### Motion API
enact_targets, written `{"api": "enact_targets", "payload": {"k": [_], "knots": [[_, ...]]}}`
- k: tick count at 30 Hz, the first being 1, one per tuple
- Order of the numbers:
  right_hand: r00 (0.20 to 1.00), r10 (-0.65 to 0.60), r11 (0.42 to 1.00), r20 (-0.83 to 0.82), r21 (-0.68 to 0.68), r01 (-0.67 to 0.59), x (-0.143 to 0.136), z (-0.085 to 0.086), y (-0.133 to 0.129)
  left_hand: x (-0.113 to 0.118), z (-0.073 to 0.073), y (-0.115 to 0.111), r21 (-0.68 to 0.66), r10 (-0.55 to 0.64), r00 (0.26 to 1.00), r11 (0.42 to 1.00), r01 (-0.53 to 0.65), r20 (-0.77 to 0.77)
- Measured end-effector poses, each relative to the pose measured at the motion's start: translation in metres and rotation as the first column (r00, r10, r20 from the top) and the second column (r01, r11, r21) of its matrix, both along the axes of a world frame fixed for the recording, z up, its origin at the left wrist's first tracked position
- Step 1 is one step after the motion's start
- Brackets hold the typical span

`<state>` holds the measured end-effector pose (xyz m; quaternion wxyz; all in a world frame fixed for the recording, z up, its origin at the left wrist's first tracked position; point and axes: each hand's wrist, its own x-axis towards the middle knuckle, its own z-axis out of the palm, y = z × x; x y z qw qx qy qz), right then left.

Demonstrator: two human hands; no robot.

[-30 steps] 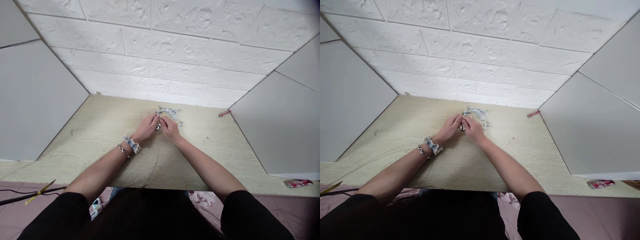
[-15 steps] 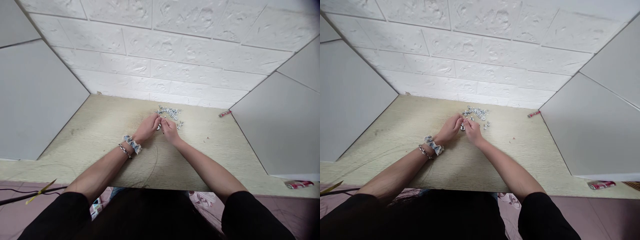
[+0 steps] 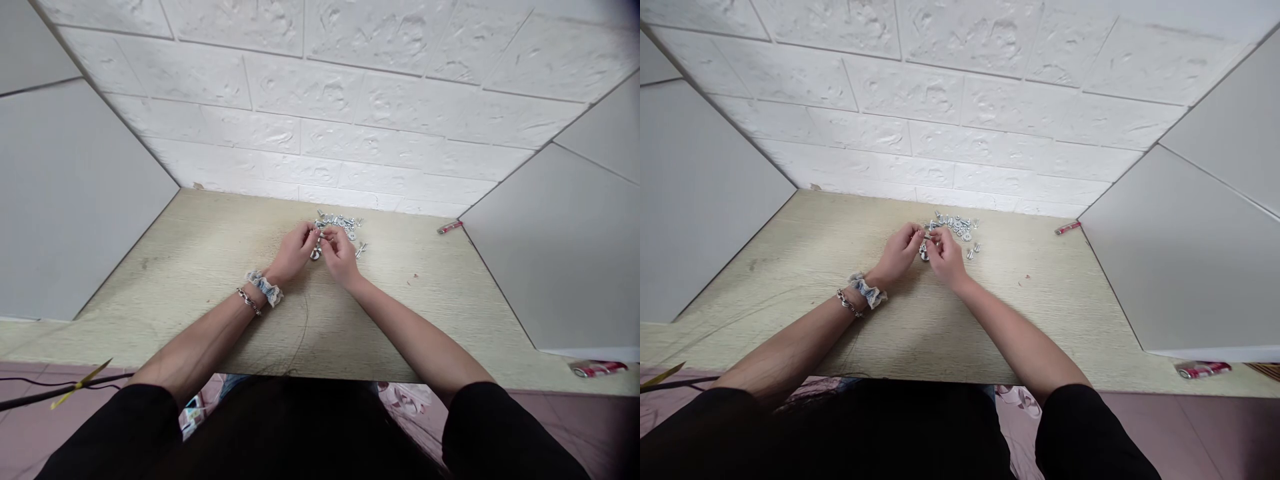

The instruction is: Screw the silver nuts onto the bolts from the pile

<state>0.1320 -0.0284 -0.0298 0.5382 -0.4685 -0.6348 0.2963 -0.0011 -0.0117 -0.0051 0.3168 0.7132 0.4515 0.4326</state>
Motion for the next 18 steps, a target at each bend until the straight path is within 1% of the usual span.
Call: {"api": "enact_targets", "payload": {"k": [2, 3, 5, 7, 9, 12, 18], "knots": [[0.998, -0.023, 1.000, 0.055, 0.014, 0.022, -0.0008, 0.0015, -0.0013, 0.0000, -0.0016, 0.0012, -0.047, -0.034, 0.995, 0.998, 0.038, 0.089], [0.997, -0.034, 0.999, 0.075, 0.016, 0.033, -0.0011, 0.0020, -0.0016, 0.0000, -0.0024, 0.0019, -0.080, -0.066, 0.987, 0.994, 0.078, 0.147], [0.995, -0.047, 0.999, 0.089, 0.025, 0.045, -0.0013, 0.0023, -0.0015, 0.0002, -0.0038, 0.0036, -0.141, -0.122, 0.955, 0.976, 0.164, 0.269], [0.995, -0.053, 0.998, 0.079, 0.034, 0.050, -0.0010, 0.0023, -0.0009, 0.0004, -0.0045, 0.0050, -0.174, -0.142, 0.924, 0.961, 0.214, 0.355], [0.996, -0.063, 0.997, 0.068, 0.042, 0.060, -0.0005, 0.0020, -0.0001, 0.0005, -0.0051, 0.0059, -0.182, -0.146, 0.909, 0.955, 0.232, 0.390], [0.996, -0.074, 0.996, 0.046, 0.047, 0.072, 0.0005, 0.0017, 0.0008, 0.0007, -0.0061, 0.0067, -0.182, -0.153, 0.906, 0.953, 0.241, 0.395], [0.998, -0.062, 0.998, 0.033, 0.035, 0.061, 0.0027, 0.0008, 0.0021, 0.0034, -0.0055, 0.0067, -0.200, -0.104, 0.892, 0.957, 0.210, 0.439]]}}
